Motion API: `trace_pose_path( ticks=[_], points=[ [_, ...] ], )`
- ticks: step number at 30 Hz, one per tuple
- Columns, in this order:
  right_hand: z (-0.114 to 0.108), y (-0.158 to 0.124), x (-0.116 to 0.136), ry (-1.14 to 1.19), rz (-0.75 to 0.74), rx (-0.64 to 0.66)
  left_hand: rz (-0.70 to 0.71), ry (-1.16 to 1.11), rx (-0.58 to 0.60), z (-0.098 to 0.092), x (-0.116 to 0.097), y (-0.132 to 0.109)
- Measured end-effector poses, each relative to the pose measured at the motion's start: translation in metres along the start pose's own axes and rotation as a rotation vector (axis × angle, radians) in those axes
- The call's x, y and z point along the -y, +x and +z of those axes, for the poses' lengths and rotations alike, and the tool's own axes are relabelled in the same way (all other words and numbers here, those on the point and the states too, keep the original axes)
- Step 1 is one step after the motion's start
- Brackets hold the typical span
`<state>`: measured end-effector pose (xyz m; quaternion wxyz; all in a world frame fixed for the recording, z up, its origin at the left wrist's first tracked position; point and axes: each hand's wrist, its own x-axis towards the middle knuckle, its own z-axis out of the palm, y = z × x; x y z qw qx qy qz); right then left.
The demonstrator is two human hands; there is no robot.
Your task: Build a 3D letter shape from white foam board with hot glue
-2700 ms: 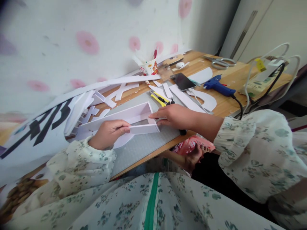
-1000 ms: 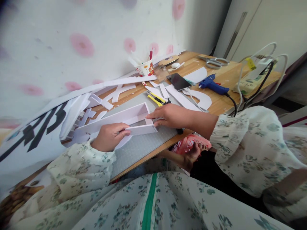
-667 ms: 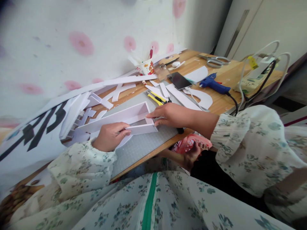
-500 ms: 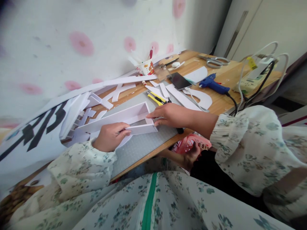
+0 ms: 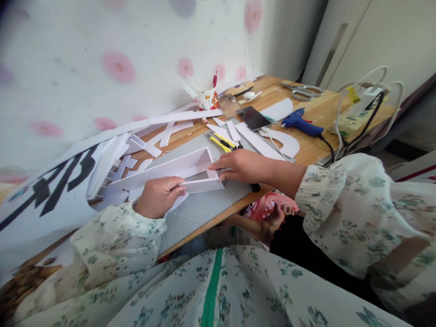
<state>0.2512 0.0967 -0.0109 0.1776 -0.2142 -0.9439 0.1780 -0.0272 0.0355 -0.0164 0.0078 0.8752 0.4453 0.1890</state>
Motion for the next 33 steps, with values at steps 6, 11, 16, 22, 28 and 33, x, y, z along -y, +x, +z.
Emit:
trace_pose_path(
  ticks=[6,11,16,22,28,33],
  points=[
    [-0.0006,0.0001,0.0022,-0.014,0.006,-0.001,-0.001,-0.013,-0.008,-0.0012,-0.0001,0.0008],
    [0.0015,-0.0013,0.0025,-0.056,0.013,-0.003,-0.017,-0.041,0.012,-0.003,0.0002,0.0015],
    [0.002,-0.0041,0.0022,-0.054,0.025,0.006,-0.029,-0.049,0.005,-0.0014,0.0007,0.0008],
    [0.0003,-0.0056,0.0036,-0.097,0.006,0.009,-0.049,-0.049,0.011,-0.0011,-0.0002,0.0011],
    [0.0042,-0.0054,0.0047,-0.18,-0.013,-0.042,-0.052,-0.036,0.018,-0.0027,-0.0014,0.0022],
    [0.0077,-0.006,0.0017,-0.197,-0.024,-0.07,-0.054,-0.041,0.013,-0.0032,-0.0029,0.0027]
  ],
)
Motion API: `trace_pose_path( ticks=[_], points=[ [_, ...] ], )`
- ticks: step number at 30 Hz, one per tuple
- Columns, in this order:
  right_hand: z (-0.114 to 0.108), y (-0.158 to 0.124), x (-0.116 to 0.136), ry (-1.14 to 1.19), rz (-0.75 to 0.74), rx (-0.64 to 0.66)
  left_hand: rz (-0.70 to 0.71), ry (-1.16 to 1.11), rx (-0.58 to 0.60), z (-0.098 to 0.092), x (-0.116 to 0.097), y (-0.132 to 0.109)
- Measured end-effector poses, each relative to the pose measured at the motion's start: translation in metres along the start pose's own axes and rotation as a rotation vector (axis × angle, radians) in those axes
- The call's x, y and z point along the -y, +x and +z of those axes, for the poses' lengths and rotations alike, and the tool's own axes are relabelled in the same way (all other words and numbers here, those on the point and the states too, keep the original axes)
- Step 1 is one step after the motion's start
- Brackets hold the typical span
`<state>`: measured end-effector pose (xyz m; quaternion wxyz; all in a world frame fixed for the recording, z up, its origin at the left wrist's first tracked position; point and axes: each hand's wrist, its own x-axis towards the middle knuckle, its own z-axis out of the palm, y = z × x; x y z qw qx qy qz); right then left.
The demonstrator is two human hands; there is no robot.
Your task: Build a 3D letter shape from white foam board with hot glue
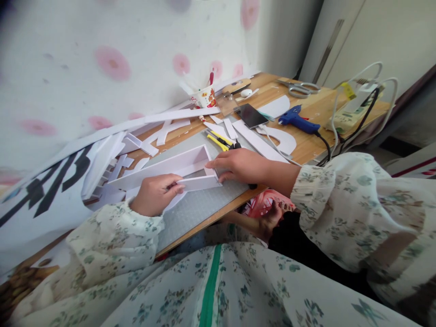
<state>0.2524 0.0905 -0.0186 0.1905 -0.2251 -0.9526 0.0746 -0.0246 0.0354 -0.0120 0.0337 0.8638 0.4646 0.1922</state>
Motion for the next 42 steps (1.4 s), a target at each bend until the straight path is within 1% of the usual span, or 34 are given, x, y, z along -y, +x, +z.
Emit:
trace_pose_path(
  ticks=[6,9,16,20,24,28,35,38,42],
  points=[
    [0.001,0.0,0.0,-0.008,-0.01,-0.009,-0.003,0.001,-0.008,0.001,0.0,-0.001],
    [-0.001,0.001,0.001,-0.017,-0.001,0.001,-0.001,0.041,-0.012,0.002,0.001,-0.002],
    [-0.001,0.001,0.002,0.005,0.014,0.014,0.099,0.149,-0.048,0.008,-0.003,0.0],
    [-0.001,0.002,0.002,0.021,0.028,0.041,0.074,0.275,-0.059,0.01,-0.008,0.001],
    [-0.004,0.002,0.003,0.018,0.017,0.073,0.066,0.3,-0.067,0.01,-0.009,0.001],
    [-0.003,0.001,0.014,-0.039,0.024,0.08,0.06,0.288,-0.069,0.01,-0.008,0.001],
    [0.011,0.001,0.039,-0.192,0.147,0.05,0.042,0.262,-0.065,0.011,-0.008,0.0],
    [0.016,0.003,0.044,-0.272,0.167,0.027,0.036,0.268,-0.062,0.011,-0.01,0.0],
    [0.019,0.006,0.046,-0.348,0.192,0.036,0.032,0.288,-0.052,0.011,-0.011,0.001]
  ],
)
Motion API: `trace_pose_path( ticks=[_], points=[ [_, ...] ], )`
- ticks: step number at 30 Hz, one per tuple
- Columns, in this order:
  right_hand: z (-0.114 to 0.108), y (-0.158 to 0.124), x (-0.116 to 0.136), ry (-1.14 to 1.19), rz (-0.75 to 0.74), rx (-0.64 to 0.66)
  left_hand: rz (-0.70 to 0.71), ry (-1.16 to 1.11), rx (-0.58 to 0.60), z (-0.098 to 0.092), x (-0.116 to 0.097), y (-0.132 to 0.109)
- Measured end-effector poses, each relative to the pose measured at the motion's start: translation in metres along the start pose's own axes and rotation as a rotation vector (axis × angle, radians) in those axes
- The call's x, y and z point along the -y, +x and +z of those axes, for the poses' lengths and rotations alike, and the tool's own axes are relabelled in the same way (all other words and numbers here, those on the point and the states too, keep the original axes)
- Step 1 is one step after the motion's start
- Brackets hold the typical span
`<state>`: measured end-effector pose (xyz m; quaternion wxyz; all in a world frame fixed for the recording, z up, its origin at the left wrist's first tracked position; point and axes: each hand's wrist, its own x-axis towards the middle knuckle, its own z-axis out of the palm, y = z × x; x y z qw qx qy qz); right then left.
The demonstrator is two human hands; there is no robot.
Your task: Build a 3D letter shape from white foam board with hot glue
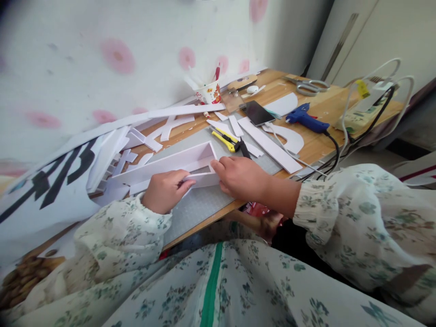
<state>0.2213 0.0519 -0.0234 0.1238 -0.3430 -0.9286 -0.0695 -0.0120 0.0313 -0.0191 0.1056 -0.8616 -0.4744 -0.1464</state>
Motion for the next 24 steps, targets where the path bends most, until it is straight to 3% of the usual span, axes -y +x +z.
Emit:
trace_pose_path(
  ticks=[9,18,24],
  points=[
    [0.005,0.0,0.007,-0.037,0.029,-0.036,0.005,-0.005,0.002,0.0,0.0,0.001],
    [-0.01,-0.003,-0.019,0.158,-0.129,0.091,0.003,-0.044,0.007,0.0,0.001,0.001],
    [-0.009,-0.004,-0.023,0.242,-0.079,0.096,0.019,-0.05,0.004,-0.001,0.001,0.001]
  ],
)
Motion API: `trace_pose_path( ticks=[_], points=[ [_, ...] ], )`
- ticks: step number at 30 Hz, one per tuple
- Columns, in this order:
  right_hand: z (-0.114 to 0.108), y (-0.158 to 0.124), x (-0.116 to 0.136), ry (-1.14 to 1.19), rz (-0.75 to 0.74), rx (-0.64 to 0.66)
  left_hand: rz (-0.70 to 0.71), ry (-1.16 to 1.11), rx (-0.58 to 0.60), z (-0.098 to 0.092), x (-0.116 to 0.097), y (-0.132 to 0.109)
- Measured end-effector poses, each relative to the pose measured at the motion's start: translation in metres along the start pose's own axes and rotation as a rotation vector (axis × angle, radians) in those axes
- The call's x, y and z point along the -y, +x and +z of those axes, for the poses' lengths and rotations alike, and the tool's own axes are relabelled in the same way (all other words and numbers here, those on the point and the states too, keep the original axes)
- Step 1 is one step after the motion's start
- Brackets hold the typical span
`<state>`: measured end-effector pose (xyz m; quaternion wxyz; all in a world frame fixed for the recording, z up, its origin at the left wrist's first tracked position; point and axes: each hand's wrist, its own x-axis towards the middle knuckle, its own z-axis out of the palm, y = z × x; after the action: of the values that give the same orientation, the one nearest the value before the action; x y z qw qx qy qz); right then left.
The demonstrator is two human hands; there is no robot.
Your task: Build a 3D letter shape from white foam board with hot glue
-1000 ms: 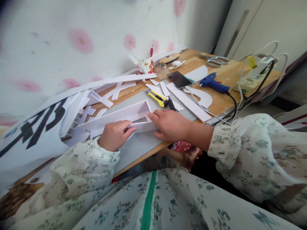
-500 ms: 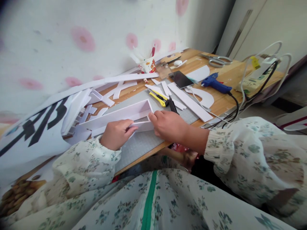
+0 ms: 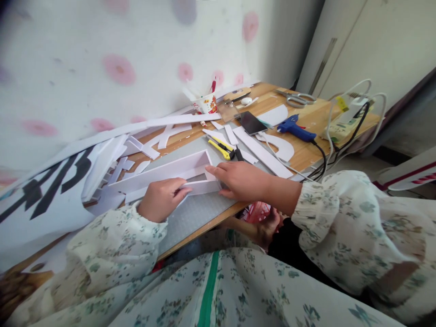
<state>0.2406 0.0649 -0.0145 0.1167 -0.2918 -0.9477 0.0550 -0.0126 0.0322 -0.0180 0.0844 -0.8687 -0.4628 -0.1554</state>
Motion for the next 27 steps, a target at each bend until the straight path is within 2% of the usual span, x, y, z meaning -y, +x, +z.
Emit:
trace_pose_path(
  ticks=[11,17,24,27],
  points=[
    [-0.002,-0.001,-0.015,0.084,-0.044,-0.018,-0.001,-0.004,-0.004,0.003,0.002,-0.002],
    [-0.002,-0.002,-0.019,0.094,-0.082,-0.038,-0.011,-0.23,-0.005,0.003,0.008,-0.004],
    [-0.007,-0.007,-0.021,0.109,-0.109,-0.107,-0.284,-0.602,0.044,-0.016,0.018,-0.002],
    [-0.007,-0.008,-0.021,0.096,-0.137,-0.142,-0.339,-0.682,0.106,-0.016,0.022,0.0]
  ],
)
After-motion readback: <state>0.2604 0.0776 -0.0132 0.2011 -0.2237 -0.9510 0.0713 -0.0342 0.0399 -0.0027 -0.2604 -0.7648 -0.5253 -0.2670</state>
